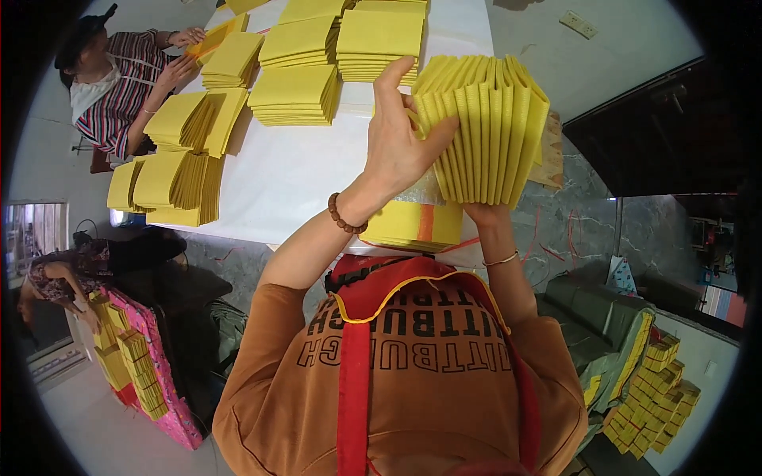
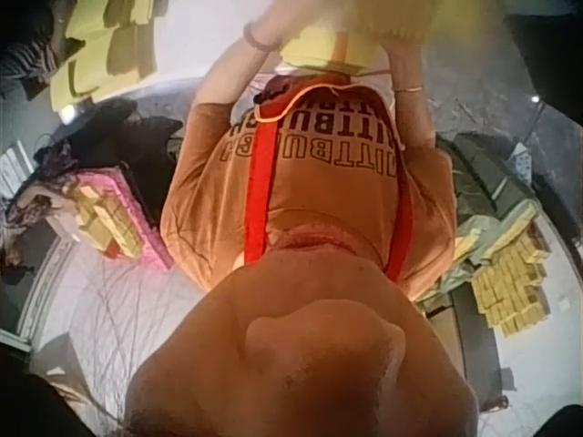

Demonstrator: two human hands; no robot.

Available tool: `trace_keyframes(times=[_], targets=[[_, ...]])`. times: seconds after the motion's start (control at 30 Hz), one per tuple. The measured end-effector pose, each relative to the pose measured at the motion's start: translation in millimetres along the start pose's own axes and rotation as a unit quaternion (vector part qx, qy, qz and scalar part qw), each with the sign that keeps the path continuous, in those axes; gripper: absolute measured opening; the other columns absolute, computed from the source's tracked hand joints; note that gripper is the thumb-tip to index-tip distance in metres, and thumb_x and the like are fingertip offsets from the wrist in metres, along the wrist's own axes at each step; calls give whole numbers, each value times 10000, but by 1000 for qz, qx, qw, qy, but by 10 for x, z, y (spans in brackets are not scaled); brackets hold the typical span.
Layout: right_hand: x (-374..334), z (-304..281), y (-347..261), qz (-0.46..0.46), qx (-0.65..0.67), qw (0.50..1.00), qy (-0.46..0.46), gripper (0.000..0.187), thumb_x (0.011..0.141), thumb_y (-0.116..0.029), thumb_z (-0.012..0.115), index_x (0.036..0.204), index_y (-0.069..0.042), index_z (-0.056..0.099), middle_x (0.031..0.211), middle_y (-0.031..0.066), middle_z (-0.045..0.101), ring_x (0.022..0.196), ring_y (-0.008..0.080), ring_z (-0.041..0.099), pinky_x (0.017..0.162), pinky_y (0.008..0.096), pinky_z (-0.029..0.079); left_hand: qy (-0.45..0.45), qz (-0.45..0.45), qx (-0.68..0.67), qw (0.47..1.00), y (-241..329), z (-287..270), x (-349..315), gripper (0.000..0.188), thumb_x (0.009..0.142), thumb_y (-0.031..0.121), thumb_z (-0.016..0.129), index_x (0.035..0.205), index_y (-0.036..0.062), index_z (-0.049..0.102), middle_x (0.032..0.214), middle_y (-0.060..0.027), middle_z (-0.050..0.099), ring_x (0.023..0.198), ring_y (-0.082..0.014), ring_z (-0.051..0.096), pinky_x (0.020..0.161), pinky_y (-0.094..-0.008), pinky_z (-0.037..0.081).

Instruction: Folding and stacking yellow ceremonial joss paper sheets.

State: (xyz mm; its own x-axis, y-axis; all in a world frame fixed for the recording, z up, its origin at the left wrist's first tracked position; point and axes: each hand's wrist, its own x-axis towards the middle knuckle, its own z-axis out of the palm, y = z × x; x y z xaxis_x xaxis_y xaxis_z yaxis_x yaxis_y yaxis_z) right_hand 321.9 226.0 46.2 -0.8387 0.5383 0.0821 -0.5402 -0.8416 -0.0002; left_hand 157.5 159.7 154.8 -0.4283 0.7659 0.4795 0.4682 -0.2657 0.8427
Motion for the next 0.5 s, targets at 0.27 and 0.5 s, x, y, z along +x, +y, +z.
trace_keyframes(times=[0.27,0.5], targets=[[1,50,25,-28,-71,997,18,496,914,-406,400,1291,-89,458,1310,105,477,1173,255,491,992,427,398,-38,21,3,999,-69,-66,-3,572,763,142,650,1254,28,378,1201,-139,413,842,-202,501,655,-302,442],[-5,-16,1,-28,-53,997,45,489,916,-405,395,1280,-88,471,1287,109,498,1156,262,506,985,437,403,-47,-52,-34,997,-11,-95,-37,351,838,81,528,1176,17,454,919,-157,579,689,-192,551,625,-295,458]])
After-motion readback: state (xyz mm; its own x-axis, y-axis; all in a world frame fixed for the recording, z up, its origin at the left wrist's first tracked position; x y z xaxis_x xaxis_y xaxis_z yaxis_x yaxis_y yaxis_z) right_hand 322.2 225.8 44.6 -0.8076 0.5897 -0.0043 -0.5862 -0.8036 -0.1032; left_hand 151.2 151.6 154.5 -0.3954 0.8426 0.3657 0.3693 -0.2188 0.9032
